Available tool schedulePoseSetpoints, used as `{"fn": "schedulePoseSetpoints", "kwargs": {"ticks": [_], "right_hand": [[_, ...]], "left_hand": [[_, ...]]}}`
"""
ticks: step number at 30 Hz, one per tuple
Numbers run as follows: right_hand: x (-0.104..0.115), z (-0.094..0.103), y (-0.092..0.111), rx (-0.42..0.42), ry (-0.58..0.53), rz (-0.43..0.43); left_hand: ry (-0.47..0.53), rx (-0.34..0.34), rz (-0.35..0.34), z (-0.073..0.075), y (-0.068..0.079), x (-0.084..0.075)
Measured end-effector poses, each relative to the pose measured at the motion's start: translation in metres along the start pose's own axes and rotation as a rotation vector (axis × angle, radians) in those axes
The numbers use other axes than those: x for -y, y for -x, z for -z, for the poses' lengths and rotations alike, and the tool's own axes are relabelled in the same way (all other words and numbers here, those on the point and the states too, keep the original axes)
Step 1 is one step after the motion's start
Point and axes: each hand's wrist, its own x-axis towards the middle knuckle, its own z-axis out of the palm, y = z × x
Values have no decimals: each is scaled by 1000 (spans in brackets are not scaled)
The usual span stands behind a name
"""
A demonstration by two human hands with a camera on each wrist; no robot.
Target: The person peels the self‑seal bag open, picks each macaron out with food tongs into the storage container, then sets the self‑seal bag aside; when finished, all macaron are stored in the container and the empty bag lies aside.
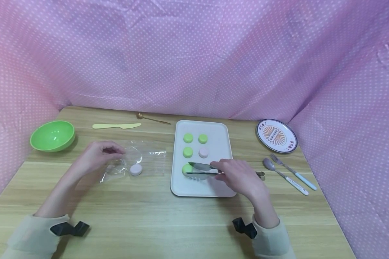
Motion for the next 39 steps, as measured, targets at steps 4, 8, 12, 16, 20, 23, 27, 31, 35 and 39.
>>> {"fn": "schedulePoseSetpoints", "kwargs": {"ticks": [4, 8, 12, 16, 20, 23, 27, 31, 35, 39], "right_hand": [[-1, 4, 4, 0, -4, -5], [0, 10, 4, -47, -21, -9], [9, 10, -13, -97, -47, 10], [24, 5, -38, -129, -46, 50], [36, -3, -59, -143, -33, 77], [43, -9, -71, -148, -10, 88], [50, -14, -81, -124, 1, 108], [59, -18, -86, -77, -41, 155], [66, -21, -88, -49, -77, 201], [73, -23, -91, -31, -75, 237]], "left_hand": [[2, 1, 0, 0, 0, -1], [21, 5, 9, 0, 0, 0], [45, 2, 11, 1, 1, 2], [52, -5, 8, 1, 1, 3], [52, -2, 15, 0, 1, 3], [45, 0, 22, -1, 0, 2], [24, -3, 15, -1, -2, 1], [21, -5, 4, -1, -2, 0], [32, -20, 4, -1, -2, -1], [26, -35, -17, -3, -1, -2]]}}
